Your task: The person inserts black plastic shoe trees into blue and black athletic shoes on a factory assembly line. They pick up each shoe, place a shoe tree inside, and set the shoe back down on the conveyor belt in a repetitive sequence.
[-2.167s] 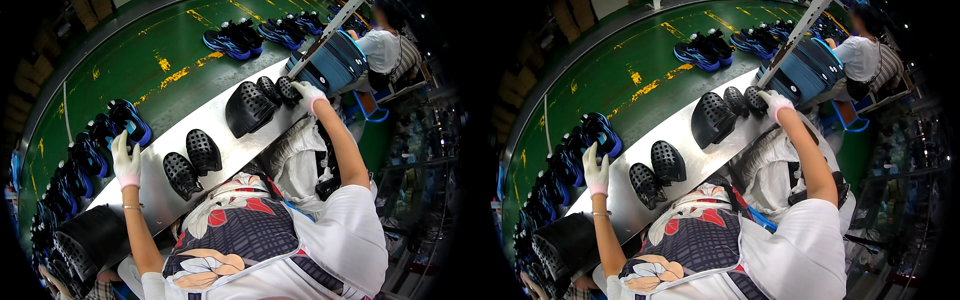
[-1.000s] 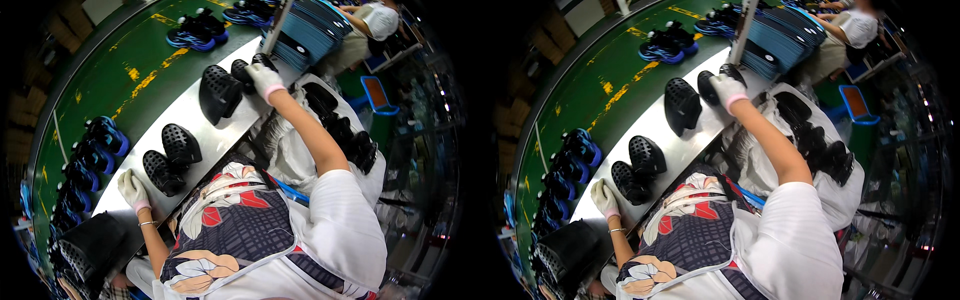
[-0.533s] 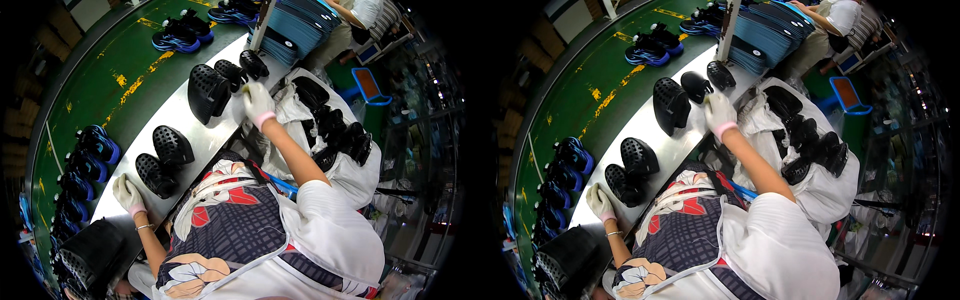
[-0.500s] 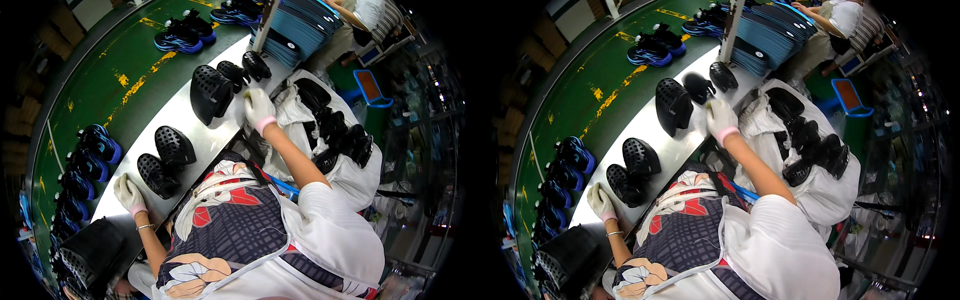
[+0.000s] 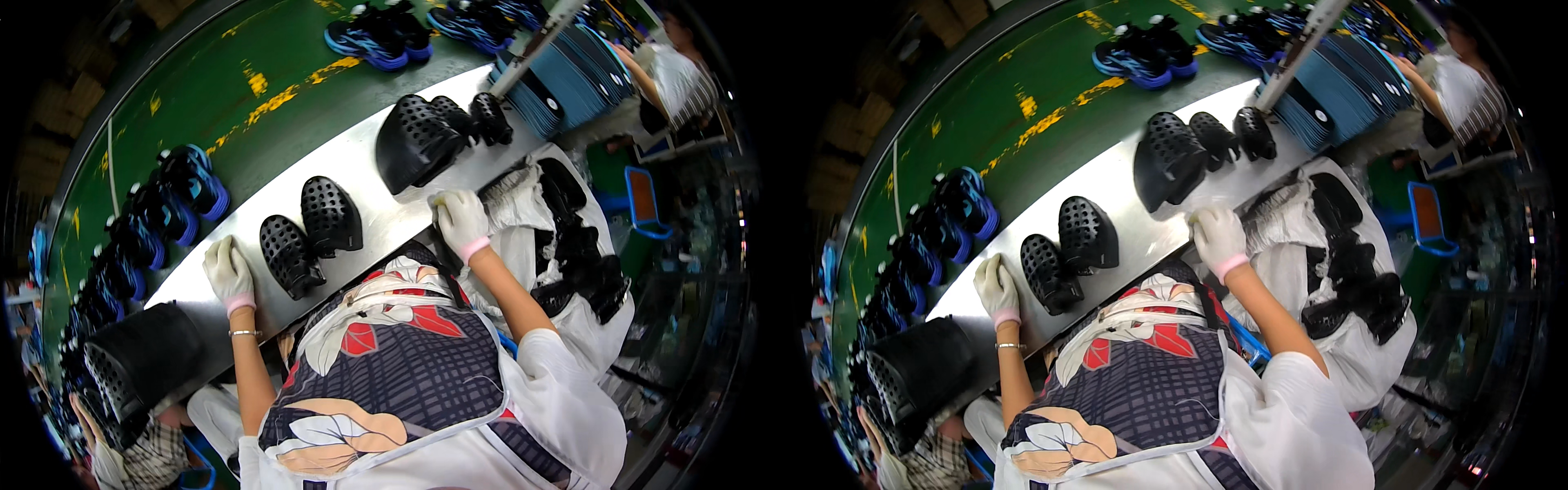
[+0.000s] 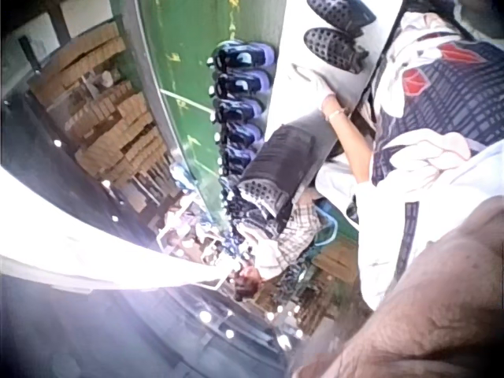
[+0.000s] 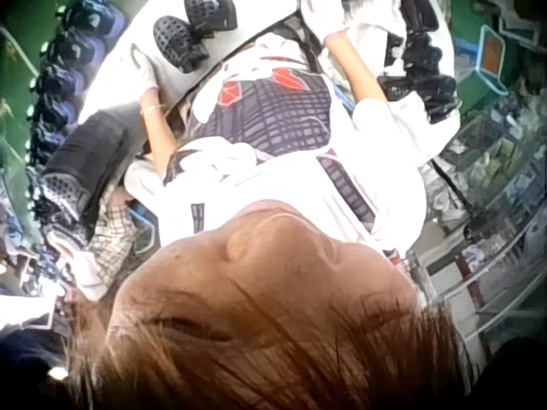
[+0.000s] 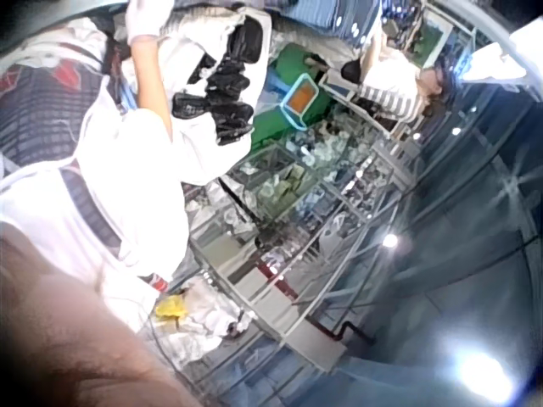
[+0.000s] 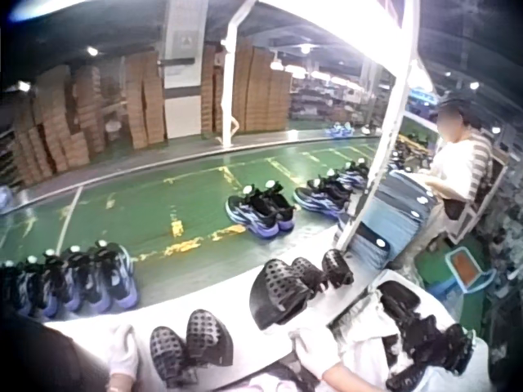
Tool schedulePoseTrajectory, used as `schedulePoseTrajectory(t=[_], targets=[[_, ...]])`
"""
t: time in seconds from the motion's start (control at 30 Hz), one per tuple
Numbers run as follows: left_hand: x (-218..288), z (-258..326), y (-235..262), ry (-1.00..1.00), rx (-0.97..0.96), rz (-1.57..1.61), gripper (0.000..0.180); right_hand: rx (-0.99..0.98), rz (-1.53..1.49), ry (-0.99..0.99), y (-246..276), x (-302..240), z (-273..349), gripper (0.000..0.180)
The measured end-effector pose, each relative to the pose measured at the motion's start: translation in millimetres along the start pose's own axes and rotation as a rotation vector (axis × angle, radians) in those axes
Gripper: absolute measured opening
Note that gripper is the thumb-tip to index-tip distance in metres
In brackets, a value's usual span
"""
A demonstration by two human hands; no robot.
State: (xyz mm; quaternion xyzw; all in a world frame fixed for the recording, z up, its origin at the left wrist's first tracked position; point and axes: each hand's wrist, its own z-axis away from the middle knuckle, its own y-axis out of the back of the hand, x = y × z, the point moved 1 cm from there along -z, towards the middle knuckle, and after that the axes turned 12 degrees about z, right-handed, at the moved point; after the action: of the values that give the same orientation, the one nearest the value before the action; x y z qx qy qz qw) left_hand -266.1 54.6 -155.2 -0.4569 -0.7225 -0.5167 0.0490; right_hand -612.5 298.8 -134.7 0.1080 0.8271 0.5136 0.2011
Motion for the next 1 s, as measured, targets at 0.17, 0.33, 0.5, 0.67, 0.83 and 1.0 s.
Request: schedulePoseTrajectory(t=[0.17, 0.33, 0.5, 0.67, 0.83, 1.0], targets=[[-0.7, -4.6, -5.3, 0.003, 0.011, 0.016, 0.022, -0.102, -0.115, 0.088, -11.8, -33.8, -5.1, 0.012], [-3.2, -1.0, -7.2, 0.006, 0.025, 0.015, 0.023, -0.182, -0.150, 0.141, -38.5, -71.6, -25.2, 0.014], [11.6, 10.4, -1.6, 0.032, -0.056, 0.029, 0.030, -0.247, -0.150, 0.124, -42.4, -86.0, -36.7, 0.016], [42.8, 32.3, -4.4, 0.034, -0.109, -0.059, 0.031, -0.189, -0.214, 0.153, -43.3, -84.6, -38.4, 0.018], [54.9, 22.3, -18.4, 0.050, -0.120, -0.057, 0.038, -0.171, -0.208, 0.195, -39.7, -86.3, -40.6, 0.036], [57.9, 13.9, -23.0, -0.004, -0.107, -0.062, 0.030, -0.176, -0.208, 0.230, -32.5, -87.8, -49.4, 0.042]])
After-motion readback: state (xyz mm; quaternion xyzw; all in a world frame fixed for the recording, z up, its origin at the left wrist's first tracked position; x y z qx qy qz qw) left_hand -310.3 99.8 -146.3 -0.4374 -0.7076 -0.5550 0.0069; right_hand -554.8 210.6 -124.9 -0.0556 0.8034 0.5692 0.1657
